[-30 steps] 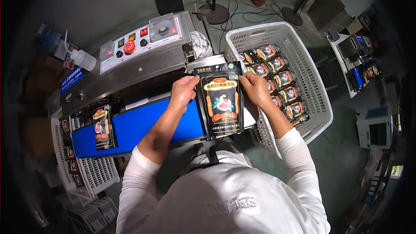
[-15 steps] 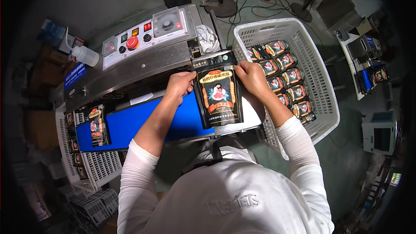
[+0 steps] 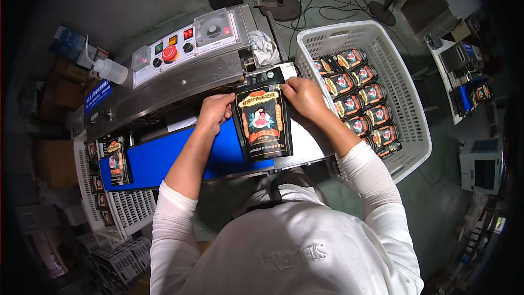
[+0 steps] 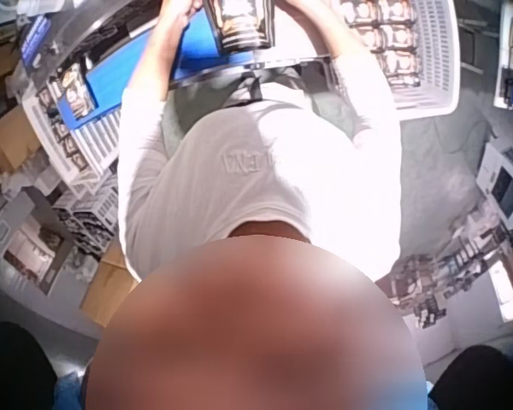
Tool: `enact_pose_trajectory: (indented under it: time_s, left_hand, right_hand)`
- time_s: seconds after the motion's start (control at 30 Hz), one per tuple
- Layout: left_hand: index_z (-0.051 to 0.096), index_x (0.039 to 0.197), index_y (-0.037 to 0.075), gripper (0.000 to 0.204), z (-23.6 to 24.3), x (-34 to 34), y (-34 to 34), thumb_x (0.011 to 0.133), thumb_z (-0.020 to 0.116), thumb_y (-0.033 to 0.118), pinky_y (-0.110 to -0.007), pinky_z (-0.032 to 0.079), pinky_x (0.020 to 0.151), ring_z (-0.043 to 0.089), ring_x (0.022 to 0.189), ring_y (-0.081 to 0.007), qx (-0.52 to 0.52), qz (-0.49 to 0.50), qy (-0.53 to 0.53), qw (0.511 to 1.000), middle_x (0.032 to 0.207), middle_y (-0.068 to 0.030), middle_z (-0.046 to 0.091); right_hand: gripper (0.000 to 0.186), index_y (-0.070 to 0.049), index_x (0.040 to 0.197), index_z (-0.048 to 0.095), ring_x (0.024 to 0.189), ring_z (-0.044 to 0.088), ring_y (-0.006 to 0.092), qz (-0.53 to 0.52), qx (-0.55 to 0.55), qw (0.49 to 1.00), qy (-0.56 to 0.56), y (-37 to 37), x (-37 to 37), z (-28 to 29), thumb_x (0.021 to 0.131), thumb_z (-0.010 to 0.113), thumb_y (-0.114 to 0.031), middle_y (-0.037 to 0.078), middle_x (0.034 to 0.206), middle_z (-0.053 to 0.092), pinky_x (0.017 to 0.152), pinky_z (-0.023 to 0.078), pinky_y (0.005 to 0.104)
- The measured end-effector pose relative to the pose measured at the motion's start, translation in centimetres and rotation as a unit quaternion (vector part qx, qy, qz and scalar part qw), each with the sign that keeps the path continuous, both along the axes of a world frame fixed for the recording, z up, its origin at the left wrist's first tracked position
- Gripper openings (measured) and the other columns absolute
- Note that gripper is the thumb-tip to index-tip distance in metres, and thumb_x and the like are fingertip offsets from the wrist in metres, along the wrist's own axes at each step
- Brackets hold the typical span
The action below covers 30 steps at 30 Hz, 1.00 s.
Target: Placing packaged food items into a vacuum sealing machine and onto a conveyor belt.
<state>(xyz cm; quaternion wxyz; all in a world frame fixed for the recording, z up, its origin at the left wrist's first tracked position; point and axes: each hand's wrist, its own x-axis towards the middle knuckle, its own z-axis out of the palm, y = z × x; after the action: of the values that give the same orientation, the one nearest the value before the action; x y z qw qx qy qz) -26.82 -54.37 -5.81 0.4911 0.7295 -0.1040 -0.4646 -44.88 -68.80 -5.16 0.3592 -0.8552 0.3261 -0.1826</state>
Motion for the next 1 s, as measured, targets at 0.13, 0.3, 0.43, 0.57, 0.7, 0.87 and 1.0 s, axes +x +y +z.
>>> enact_pose_trajectory:
  time_s: [0.13, 0.3, 0.43, 0.57, 0.7, 0.87, 1.0]
  left_hand:
    - [0.052, 0.063, 0.008, 0.021, -0.1, 1.0, 1.1, 0.079, 0.058, 0.020, -0.017, 0.022, 0.030, 0.038, 0.036, -0.0036, 0.013, 0.013, -0.010, 1.000, 0.050, 0.0029, 0.045]
    - [0.053, 0.065, 0.008, 0.020, 0.4, 1.8, 2.2, 0.079, 0.059, 0.021, -0.017, 0.023, 0.031, 0.038, 0.036, -0.0037, 0.023, 0.031, -0.018, 0.999, 0.051, 0.0030, 0.045]
    - [0.051, 0.062, 0.008, 0.023, 0.1, 2.9, 3.0, 0.078, 0.059, 0.021, -0.019, 0.021, 0.030, 0.038, 0.035, -0.0049, 0.017, 0.044, -0.017, 0.999, 0.048, 0.0023, 0.043]
    - [0.050, 0.064, 0.008, 0.022, -0.2, 4.4, 4.6, 0.078, 0.060, 0.022, -0.019, 0.022, 0.030, 0.035, 0.034, -0.0057, 0.027, 0.034, -0.037, 0.998, 0.047, 0.0026, 0.041]
    - [0.052, 0.067, 0.008, 0.021, -0.3, 5.5, 6.4, 0.079, 0.060, 0.024, -0.018, 0.024, 0.032, 0.037, 0.036, -0.0059, 0.017, 0.063, -0.037, 0.997, 0.050, 0.0025, 0.043]
    - [0.055, 0.088, 0.003, 0.023, 1.4, 4.2, 8.7, 0.081, 0.058, 0.025, -0.016, 0.030, 0.039, 0.041, 0.046, -0.0044, -0.010, 0.165, -0.152, 0.975, 0.062, 0.0014, 0.048]
    - [0.053, 0.090, 0.004, 0.021, 2.2, 2.2, 11.2, 0.084, 0.054, 0.024, -0.016, 0.028, 0.041, 0.040, 0.048, -0.0039, -0.026, 0.250, -0.226, 0.941, 0.066, 0.0009, 0.048]
  right_hand:
    - [0.025, -0.002, 0.071, 0.059, 0.067, 0.055, 0.0370, 0.014, -0.007, 1.000, 0.016, 0.6, 1.3, -0.3, 0.077, 0.051, -0.025, 0.020, 0.068, 0.057, 0.063, 0.043, 0.0444]
    - [0.025, -0.002, 0.071, 0.059, 0.066, 0.055, 0.0370, 0.030, -0.033, 0.999, 0.026, 1.4, 2.6, -0.7, 0.076, 0.052, -0.026, 0.020, 0.067, 0.057, 0.062, 0.043, 0.0435]
    - [0.024, -0.002, 0.069, 0.059, 0.067, 0.056, 0.0362, 0.036, -0.019, 0.999, 0.016, 2.0, 3.5, -0.8, 0.075, 0.051, -0.025, 0.020, 0.068, 0.057, 0.063, 0.043, 0.0444]
    - [0.023, -0.003, 0.074, 0.060, 0.074, 0.057, 0.0352, 0.048, 0.011, 0.999, 0.020, 2.6, 4.5, -1.2, 0.074, 0.052, -0.025, 0.019, 0.074, 0.059, 0.068, 0.044, 0.0438]
    - [0.021, -0.004, 0.073, 0.060, 0.069, 0.056, 0.0345, 0.084, 0.031, 0.994, -0.065, 1.4, 3.1, -0.8, 0.075, 0.054, -0.024, 0.017, 0.072, 0.059, 0.065, 0.044, 0.0424]
    - [0.019, -0.004, 0.075, 0.059, 0.067, 0.057, 0.0320, -0.113, 0.011, 0.988, -0.106, -9.0, -5.5, -2.6, 0.077, 0.053, -0.021, 0.016, 0.070, 0.059, 0.063, 0.045, 0.0389]
    - [0.019, -0.007, 0.087, 0.060, 0.079, 0.058, 0.0290, -0.109, -0.025, 0.976, 0.184, -16.5, -8.8, -11.2, 0.077, 0.053, -0.022, 0.013, 0.081, 0.061, 0.070, 0.046, 0.0354]
